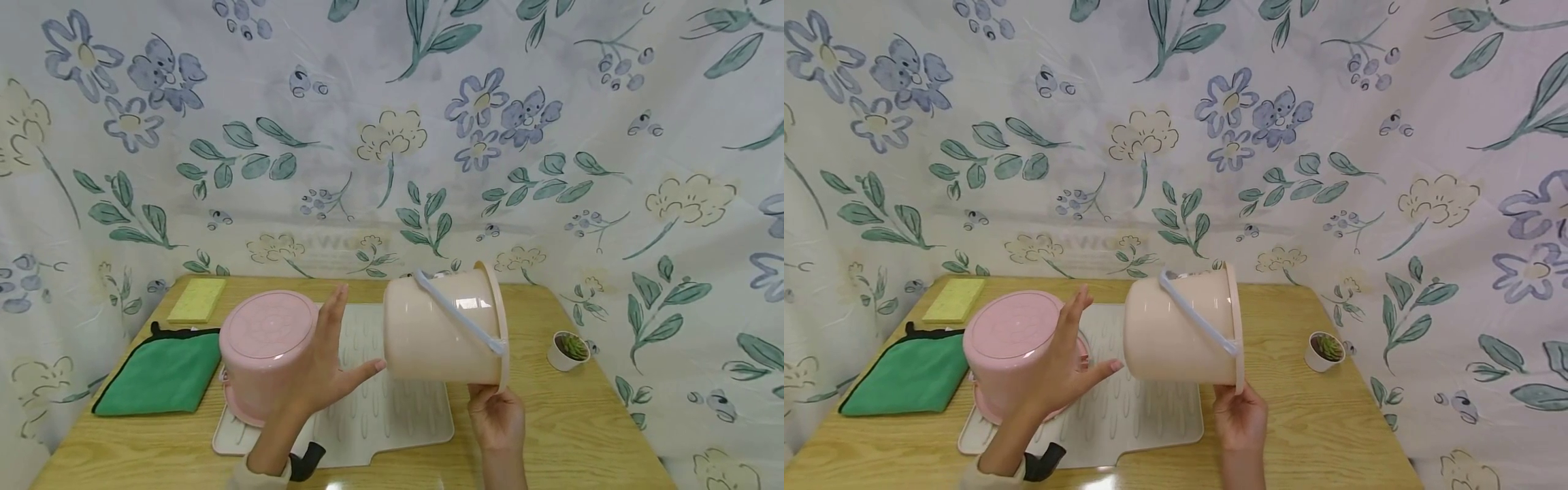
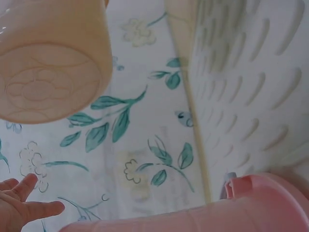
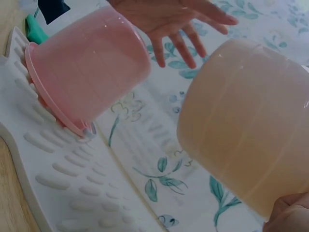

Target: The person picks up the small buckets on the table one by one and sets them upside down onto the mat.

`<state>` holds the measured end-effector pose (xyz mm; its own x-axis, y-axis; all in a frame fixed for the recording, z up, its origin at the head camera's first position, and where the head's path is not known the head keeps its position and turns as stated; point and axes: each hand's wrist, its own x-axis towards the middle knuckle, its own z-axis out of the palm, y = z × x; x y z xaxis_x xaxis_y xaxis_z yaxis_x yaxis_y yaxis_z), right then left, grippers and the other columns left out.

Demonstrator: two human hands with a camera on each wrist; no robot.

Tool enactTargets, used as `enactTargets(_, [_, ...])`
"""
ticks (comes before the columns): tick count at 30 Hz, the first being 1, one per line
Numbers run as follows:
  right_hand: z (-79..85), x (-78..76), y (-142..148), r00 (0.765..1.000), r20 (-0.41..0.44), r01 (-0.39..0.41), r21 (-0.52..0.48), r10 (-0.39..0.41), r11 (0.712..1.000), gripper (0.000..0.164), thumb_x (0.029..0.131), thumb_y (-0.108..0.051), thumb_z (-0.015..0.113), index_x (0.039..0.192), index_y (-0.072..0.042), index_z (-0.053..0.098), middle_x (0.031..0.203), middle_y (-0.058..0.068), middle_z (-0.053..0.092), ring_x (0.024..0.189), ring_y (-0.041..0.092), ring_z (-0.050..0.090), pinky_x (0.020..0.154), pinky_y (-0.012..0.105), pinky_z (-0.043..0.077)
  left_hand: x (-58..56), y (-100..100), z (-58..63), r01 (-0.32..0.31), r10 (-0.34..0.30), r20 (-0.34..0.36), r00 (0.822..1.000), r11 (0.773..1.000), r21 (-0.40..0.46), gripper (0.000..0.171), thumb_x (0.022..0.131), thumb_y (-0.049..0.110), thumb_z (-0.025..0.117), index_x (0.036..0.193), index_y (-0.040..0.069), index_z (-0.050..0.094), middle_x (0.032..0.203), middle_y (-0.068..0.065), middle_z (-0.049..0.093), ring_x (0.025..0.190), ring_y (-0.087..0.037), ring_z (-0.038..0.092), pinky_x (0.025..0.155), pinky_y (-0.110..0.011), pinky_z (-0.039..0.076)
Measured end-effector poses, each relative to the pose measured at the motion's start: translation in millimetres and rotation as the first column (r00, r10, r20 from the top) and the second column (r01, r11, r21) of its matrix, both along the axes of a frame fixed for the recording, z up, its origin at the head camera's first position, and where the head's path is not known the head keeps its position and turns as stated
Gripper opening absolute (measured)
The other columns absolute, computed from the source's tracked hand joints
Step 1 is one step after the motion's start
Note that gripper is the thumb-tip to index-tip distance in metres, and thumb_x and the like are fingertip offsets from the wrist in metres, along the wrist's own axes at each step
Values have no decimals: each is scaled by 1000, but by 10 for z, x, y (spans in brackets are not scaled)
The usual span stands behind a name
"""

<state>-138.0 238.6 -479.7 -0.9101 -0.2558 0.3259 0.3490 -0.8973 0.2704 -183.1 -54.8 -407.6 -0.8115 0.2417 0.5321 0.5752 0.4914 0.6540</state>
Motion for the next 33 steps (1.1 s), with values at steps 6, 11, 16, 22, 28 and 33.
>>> enactTargets(6, [3, 26, -42, 998, -63, -13, 24, 14, 1000, 29, 91, 15, 35, 108, 10, 58, 102, 22, 59, 94, 31, 61, 85, 26, 56, 11, 54, -19, -20, 20, -9, 1000, 999, 42, 121, 71, 41, 87, 161, 30, 6, 163, -5, 20, 145, -31, 34, 108, -63, 36])
enactTargets(11, [12, 49, -91, 996, -92, -12, 31, 15, 999, 33, 92, 15, 35, 113, 9, 60, 106, 22, 62, 97, 30, 63, 83, 26, 57, 15, 70, -30, 22, -24, 11, 1000, 992, 120, 117, 74, 34, 86, 160, 30, 7, 162, -4, 24, 143, -30, 38, 107, -64, 37])
enactTargets(16, [2, 56, -143, 991, -133, -22, 32, 26, 999, 34, 91, 14, 36, 114, 8, 60, 108, 21, 64, 99, 28, 63, 84, 24, 56, 7, 83, -54, 137, -159, 59, 986, 952, 272, 109, 79, 37, 81, 160, 32, 8, 165, -2, 17, 146, -32, 34, 112, -62, 30])
enactTargets(22, [-16, 71, -180, 987, -154, -47, 42, 53, 998, 31, 93, 12, 37, 112, 8, 61, 108, 20, 65, 98, 26, 64, 85, 21, 55, -13, 112, -89, 201, -230, 49, 972, 921, 333, 101, 84, 67, 64, 160, 31, 10, 166, -1, 16, 147, -37, 30, 110, -69, 26])
enactTargets(28, [-24, 76, -257, 981, -180, -62, 37, 67, 997, 29, 93, 10, 37, 111, 6, 61, 107, 18, 65, 98, 24, 62, 86, 19, 53, -10, 131, -91, 253, -294, 71, 953, 903, 348, 105, 81, 77, 58, 161, 29, 10, 165, -1, 15, 148, -40, 23, 111, -71, 23])
enactTargets(33, [-40, 93, -331, 982, -178, -63, 30, 67, 998, 29, 94, 10, 38, 112, 6, 60, 107, 17, 64, 98, 24, 63, 86, 19, 53, -10, 124, -109, 328, -402, 96, 911, 843, 427, 115, 74, 79, 65, 161, 29, 8, 166, 0, 10, 150, -43, 13, 110, -73, 20])
